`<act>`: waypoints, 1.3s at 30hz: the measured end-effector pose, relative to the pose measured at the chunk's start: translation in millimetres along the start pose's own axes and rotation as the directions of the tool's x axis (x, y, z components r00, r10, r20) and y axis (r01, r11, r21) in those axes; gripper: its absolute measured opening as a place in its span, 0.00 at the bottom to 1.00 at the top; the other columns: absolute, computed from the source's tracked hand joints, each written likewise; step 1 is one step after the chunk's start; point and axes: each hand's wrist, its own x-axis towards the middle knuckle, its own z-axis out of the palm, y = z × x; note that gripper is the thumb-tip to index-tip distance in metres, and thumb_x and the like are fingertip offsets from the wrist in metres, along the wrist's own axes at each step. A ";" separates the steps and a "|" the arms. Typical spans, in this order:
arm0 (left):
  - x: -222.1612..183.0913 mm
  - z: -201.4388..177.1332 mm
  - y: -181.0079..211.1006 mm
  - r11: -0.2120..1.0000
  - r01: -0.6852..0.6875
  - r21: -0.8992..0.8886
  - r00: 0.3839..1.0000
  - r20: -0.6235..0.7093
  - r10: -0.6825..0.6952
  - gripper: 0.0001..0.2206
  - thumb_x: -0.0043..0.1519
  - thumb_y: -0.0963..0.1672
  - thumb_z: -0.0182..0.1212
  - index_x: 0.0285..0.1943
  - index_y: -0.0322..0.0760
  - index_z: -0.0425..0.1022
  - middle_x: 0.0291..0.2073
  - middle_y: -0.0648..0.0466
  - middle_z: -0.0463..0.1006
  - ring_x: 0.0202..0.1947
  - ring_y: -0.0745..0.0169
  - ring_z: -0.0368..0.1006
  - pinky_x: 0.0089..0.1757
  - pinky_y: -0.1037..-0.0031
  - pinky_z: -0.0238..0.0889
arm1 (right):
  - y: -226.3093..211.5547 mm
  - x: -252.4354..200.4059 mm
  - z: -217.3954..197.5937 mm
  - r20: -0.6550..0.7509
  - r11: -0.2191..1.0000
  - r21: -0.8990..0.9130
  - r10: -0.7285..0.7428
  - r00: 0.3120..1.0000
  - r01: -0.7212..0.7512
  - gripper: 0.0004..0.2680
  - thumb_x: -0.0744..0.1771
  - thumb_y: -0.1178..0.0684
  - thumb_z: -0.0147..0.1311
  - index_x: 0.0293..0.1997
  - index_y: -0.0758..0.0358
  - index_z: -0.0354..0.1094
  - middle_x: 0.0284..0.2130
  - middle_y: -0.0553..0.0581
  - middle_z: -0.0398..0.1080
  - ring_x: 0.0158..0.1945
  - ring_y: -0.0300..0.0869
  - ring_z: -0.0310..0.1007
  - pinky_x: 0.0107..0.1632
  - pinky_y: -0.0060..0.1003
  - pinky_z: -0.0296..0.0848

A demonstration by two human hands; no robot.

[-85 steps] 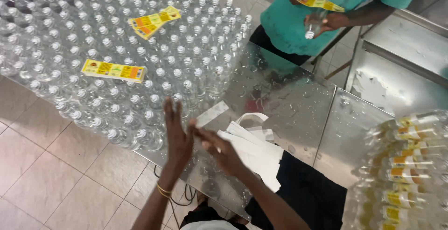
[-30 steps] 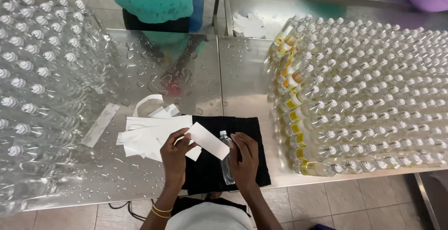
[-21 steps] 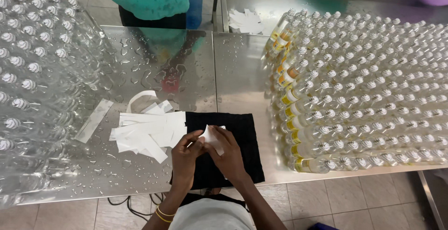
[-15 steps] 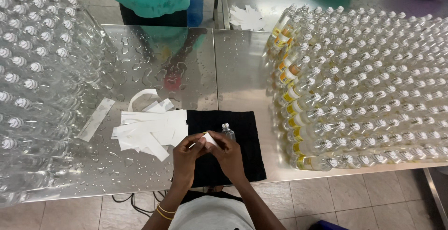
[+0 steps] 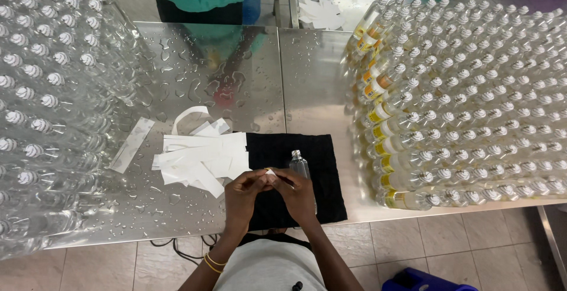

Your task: The person repeatedly picks up clear plastic bottles, applies yellow labels to them by hand, and places the labeled bottles onto a stainless steel table among other bottles. The process is repeated multiple times.

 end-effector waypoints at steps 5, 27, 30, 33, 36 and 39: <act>0.5 -6.1 4.6 0.996 -0.053 0.076 0.998 0.028 0.051 0.08 0.62 0.39 0.72 0.49 0.29 0.88 0.40 0.43 0.92 0.40 0.55 0.88 0.47 0.70 0.86 | -10.4 -3.3 7.7 -0.052 0.992 0.114 0.052 0.997 -0.046 0.10 0.68 0.52 0.65 0.53 0.59 0.84 0.43 0.54 0.87 0.47 0.40 0.87 0.53 0.31 0.85; 35.0 -27.8 9.7 0.977 -0.181 0.112 0.983 0.065 0.174 0.17 0.67 0.39 0.68 0.66 0.35 0.80 0.46 0.46 0.81 0.47 0.60 0.80 0.51 0.63 0.75 | -34.7 -0.9 -23.8 -0.130 1.000 -0.011 -0.019 0.991 0.018 0.10 0.69 0.60 0.63 0.57 0.63 0.79 0.52 0.62 0.83 0.61 0.52 0.81 0.65 0.50 0.77; 29.7 -21.0 5.5 0.965 -0.214 0.148 0.968 0.162 0.190 0.17 0.66 0.40 0.71 0.65 0.36 0.81 0.46 0.44 0.87 0.47 0.57 0.84 0.51 0.63 0.75 | -33.0 7.5 -16.1 -0.041 0.998 0.060 -0.022 0.999 0.024 0.10 0.68 0.62 0.66 0.55 0.65 0.80 0.46 0.61 0.83 0.54 0.47 0.82 0.58 0.46 0.82; 25.6 -16.7 7.6 0.947 -0.273 0.169 0.952 0.186 0.241 0.18 0.65 0.41 0.72 0.65 0.36 0.81 0.49 0.42 0.88 0.52 0.50 0.84 0.54 0.58 0.75 | -28.5 12.7 -16.0 -0.019 0.994 0.109 0.007 1.000 -0.005 0.08 0.67 0.65 0.64 0.51 0.68 0.81 0.41 0.61 0.82 0.49 0.43 0.81 0.53 0.45 0.82; 13.9 -32.1 8.9 0.878 -0.297 0.375 0.955 0.087 0.285 0.17 0.68 0.44 0.69 0.66 0.40 0.80 0.54 0.45 0.86 0.60 0.42 0.81 0.61 0.50 0.71 | -22.7 11.9 -15.8 -0.065 0.967 0.243 0.091 0.994 -0.072 0.08 0.67 0.64 0.63 0.51 0.71 0.79 0.39 0.60 0.78 0.47 0.42 0.76 0.50 0.43 0.81; 7.8 -49.0 -10.1 0.823 -0.098 0.560 0.982 -0.082 0.173 0.20 0.69 0.51 0.62 0.68 0.45 0.78 0.57 0.51 0.85 0.61 0.50 0.80 0.61 0.56 0.71 | 0.6 16.1 -17.5 -0.142 0.922 0.373 0.164 0.976 -0.101 0.08 0.68 0.62 0.62 0.52 0.69 0.77 0.41 0.59 0.76 0.46 0.44 0.77 0.49 0.42 0.83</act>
